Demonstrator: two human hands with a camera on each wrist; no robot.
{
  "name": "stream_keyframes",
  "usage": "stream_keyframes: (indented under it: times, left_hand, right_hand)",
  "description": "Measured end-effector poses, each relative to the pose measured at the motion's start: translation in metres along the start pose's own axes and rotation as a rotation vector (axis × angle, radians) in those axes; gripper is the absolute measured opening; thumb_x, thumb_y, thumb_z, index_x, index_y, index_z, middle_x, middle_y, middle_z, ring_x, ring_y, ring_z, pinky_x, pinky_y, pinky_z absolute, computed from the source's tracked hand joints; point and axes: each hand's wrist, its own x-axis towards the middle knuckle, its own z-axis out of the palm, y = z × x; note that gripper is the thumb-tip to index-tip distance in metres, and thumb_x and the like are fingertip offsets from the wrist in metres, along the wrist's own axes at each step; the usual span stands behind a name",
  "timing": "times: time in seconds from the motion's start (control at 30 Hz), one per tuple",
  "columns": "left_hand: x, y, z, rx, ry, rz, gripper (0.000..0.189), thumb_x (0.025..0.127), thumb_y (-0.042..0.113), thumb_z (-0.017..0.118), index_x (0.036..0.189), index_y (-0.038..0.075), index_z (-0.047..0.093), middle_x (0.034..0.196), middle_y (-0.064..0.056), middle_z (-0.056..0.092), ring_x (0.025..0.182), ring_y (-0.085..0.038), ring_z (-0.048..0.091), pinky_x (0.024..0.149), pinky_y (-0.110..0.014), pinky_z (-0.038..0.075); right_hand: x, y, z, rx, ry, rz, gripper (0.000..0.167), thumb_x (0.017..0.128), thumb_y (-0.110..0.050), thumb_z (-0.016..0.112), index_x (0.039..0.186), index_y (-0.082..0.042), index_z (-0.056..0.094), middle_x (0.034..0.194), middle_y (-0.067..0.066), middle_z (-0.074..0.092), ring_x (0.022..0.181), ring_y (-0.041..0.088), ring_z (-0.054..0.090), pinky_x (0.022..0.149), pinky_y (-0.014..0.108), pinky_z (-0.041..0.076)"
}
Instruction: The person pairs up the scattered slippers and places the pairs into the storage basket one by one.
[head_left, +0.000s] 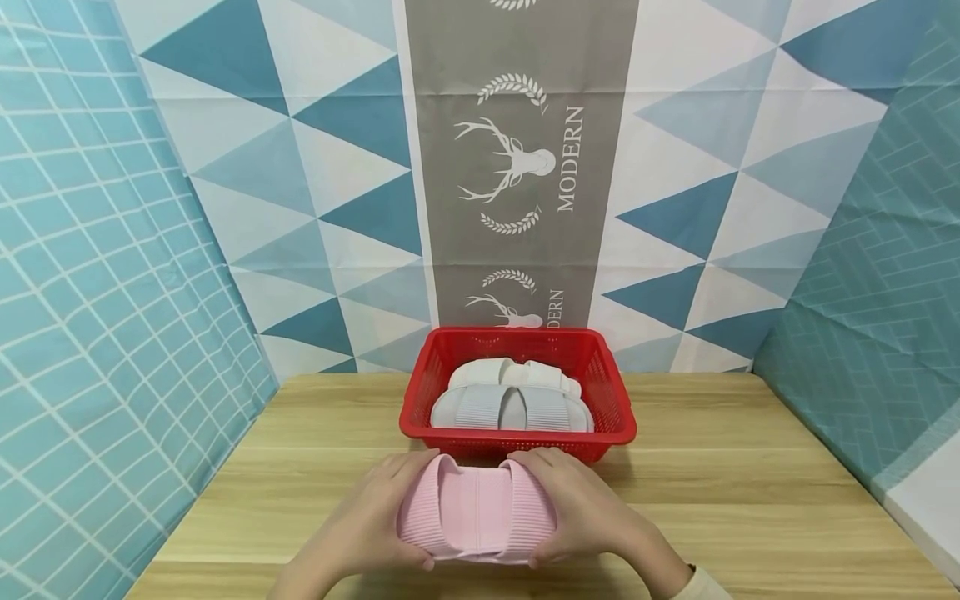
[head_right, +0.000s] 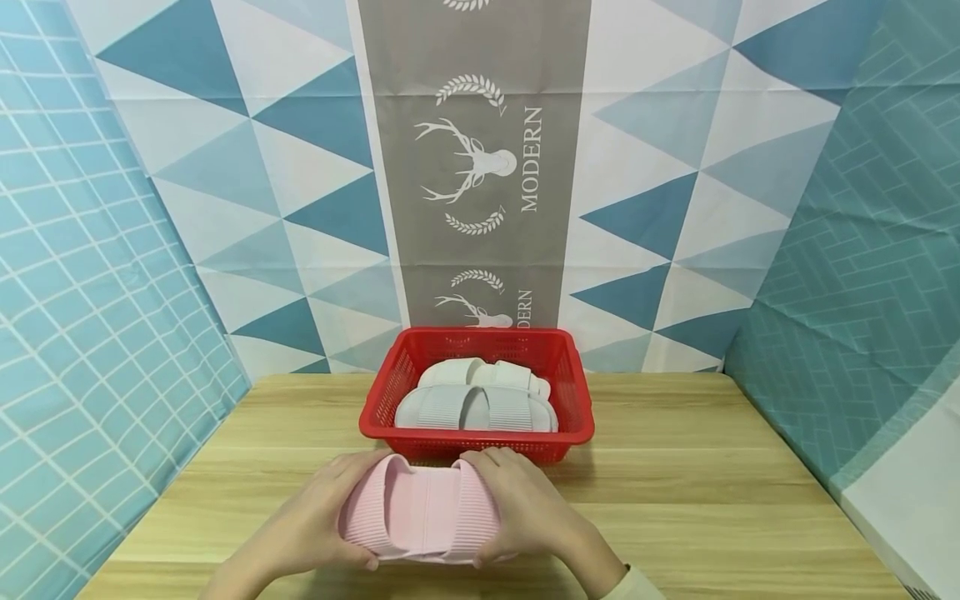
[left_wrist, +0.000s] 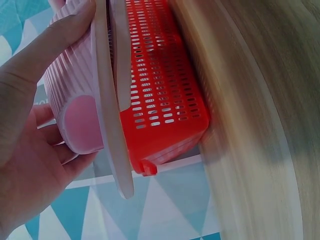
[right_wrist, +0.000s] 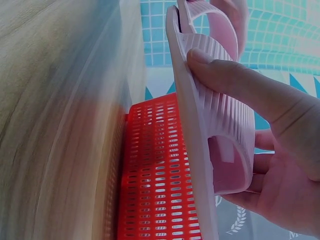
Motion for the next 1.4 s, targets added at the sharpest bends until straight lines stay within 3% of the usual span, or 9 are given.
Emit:
stream_keyframes:
  times: [0.2, 0.47, 0.93, 1.2, 1.4]
  left_hand:
    - [-0.001, 0.002, 0.004, -0.027, -0.049, -0.025, 0.106, 0.046, 0.045, 0.092, 0.138, 0.021, 0.046, 0.129, 0.006, 0.056, 0.119, -0.016, 0.050, 0.092, -0.049, 0.053]
    - [-0.001, 0.003, 0.008, 0.009, 0.000, 0.008, 0.109, 0.043, 0.039, 0.095, 0.137, 0.019, 0.046, 0.127, 0.003, 0.058, 0.120, -0.018, 0.052, 0.099, -0.047, 0.049]
    - [0.005, 0.002, 0.007, -0.001, -0.004, 0.020, 0.108, 0.043, 0.040, 0.094, 0.138, 0.018, 0.046, 0.129, 0.003, 0.058, 0.120, -0.018, 0.051, 0.100, -0.045, 0.049]
    - [0.009, 0.001, 0.005, 0.017, 0.019, 0.052, 0.110, 0.042, 0.037, 0.095, 0.138, 0.013, 0.046, 0.128, -0.003, 0.058, 0.122, -0.025, 0.052, 0.102, -0.049, 0.045]
    - [0.009, 0.000, 0.006, 0.016, -0.007, 0.032, 0.108, 0.044, 0.036, 0.095, 0.138, 0.013, 0.046, 0.129, -0.005, 0.058, 0.123, -0.027, 0.051, 0.103, -0.051, 0.044]
  right_hand:
    - [-0.002, 0.000, 0.003, 0.026, -0.019, 0.022, 0.102, 0.050, -0.052, 0.089, 0.137, -0.025, 0.044, 0.129, -0.011, 0.055, 0.118, 0.012, 0.050, 0.100, 0.046, 0.050]
    - [-0.002, 0.000, 0.007, -0.009, 0.013, -0.003, 0.103, 0.049, -0.051, 0.090, 0.137, -0.025, 0.044, 0.129, -0.011, 0.056, 0.119, 0.012, 0.051, 0.102, 0.044, 0.048]
    - [0.003, 0.004, 0.006, -0.024, 0.025, -0.020, 0.103, 0.048, -0.048, 0.091, 0.137, -0.023, 0.045, 0.129, -0.010, 0.055, 0.119, 0.011, 0.050, 0.102, 0.043, 0.048]
    - [0.011, 0.001, 0.003, -0.008, 0.012, -0.026, 0.105, 0.048, -0.047, 0.092, 0.138, -0.021, 0.044, 0.132, -0.008, 0.054, 0.122, 0.013, 0.049, 0.104, 0.043, 0.047]
    - [0.012, 0.000, 0.004, -0.012, 0.008, -0.029, 0.105, 0.048, -0.046, 0.093, 0.138, -0.019, 0.045, 0.132, -0.006, 0.055, 0.122, 0.014, 0.049, 0.105, 0.043, 0.046]
